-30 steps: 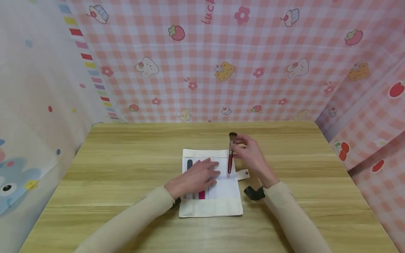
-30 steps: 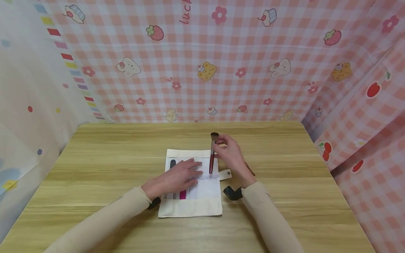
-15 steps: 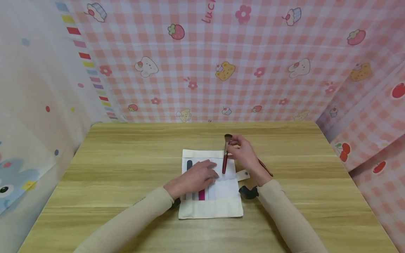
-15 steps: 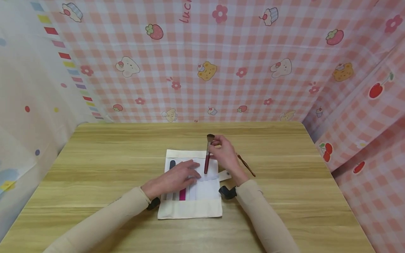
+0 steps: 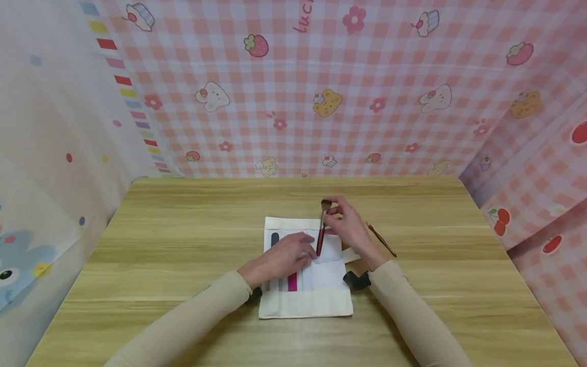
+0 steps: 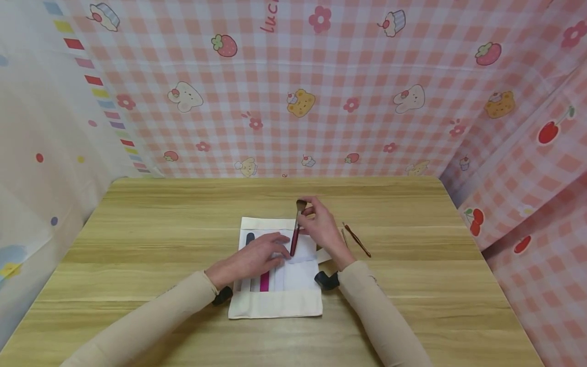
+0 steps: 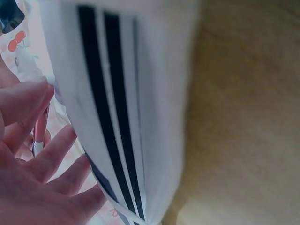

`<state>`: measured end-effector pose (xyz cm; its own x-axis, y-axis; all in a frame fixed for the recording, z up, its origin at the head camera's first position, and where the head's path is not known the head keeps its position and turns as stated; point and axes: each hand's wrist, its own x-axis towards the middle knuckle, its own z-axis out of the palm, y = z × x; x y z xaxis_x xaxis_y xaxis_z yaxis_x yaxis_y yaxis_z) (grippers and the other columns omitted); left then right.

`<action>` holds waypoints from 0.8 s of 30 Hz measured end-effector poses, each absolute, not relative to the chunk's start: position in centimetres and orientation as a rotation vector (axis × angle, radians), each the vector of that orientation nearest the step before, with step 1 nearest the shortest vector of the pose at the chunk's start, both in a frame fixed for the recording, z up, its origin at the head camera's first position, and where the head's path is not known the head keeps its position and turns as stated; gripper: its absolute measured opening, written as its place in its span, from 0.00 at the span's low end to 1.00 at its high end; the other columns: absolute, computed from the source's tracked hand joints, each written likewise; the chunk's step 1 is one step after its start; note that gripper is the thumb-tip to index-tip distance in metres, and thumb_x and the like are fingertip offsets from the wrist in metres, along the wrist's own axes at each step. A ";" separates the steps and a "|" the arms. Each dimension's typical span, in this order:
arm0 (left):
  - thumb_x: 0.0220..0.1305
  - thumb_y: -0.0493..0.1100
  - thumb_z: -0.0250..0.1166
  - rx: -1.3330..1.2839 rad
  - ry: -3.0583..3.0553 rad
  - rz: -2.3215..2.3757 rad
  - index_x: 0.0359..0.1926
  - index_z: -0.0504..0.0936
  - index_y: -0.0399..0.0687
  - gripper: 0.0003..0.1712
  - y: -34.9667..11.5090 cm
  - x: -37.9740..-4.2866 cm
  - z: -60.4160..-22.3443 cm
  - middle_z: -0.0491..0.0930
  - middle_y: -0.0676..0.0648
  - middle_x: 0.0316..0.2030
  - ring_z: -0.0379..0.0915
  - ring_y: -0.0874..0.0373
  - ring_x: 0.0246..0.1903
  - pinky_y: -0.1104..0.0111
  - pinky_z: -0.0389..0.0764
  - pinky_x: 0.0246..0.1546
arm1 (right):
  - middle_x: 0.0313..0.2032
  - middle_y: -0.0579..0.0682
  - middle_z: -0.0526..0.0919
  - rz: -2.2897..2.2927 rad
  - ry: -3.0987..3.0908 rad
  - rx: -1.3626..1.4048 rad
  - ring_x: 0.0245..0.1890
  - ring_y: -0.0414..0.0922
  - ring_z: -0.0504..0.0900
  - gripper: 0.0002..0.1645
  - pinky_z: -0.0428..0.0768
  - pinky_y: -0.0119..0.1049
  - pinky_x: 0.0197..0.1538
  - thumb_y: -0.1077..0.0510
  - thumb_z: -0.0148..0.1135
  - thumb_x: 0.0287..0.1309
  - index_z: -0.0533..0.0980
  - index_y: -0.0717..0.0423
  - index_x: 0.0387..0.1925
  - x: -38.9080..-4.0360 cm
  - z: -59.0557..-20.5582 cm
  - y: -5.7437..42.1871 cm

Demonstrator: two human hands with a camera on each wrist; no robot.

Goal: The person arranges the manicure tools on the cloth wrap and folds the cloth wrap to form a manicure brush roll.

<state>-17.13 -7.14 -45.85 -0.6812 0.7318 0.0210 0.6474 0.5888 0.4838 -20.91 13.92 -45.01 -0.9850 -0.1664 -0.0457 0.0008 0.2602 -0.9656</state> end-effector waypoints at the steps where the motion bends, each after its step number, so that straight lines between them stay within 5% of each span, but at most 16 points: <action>1: 0.71 0.37 0.67 1.159 2.642 0.696 0.45 0.90 0.45 0.07 -7.1 -17.1 -45.8 0.80 0.40 0.61 0.72 0.46 0.64 0.53 0.69 0.69 | 0.49 0.64 0.76 -1.818 2.382 -0.160 0.43 0.55 0.84 0.30 0.88 0.45 0.44 0.65 0.59 0.71 0.66 0.58 0.71 -20.9 -45.1 13.9; 13: 0.64 0.40 0.74 1.246 2.788 0.572 0.33 0.91 0.52 0.03 -6.0 -17.7 -45.6 0.82 0.47 0.47 0.75 0.52 0.49 0.57 0.73 0.61 | 0.50 0.64 0.76 -1.779 2.356 -0.160 0.40 0.52 0.85 0.27 0.88 0.43 0.45 0.65 0.59 0.71 0.67 0.59 0.68 -20.8 -45.3 13.8; 24: 0.63 0.42 0.75 1.254 2.821 0.501 0.32 0.91 0.53 0.02 -5.7 -17.9 -45.6 0.79 0.47 0.49 0.74 0.53 0.49 0.58 0.74 0.58 | 0.48 0.62 0.76 -1.616 2.388 -0.201 0.41 0.51 0.84 0.25 0.88 0.41 0.43 0.63 0.59 0.71 0.69 0.63 0.66 -21.1 -45.5 14.1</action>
<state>-17.89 -5.68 -45.60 -0.6785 0.7255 0.1154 0.7208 0.6272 0.2951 -21.13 14.09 -45.51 -0.9592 -0.2518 -0.1289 0.0259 0.3754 -0.9265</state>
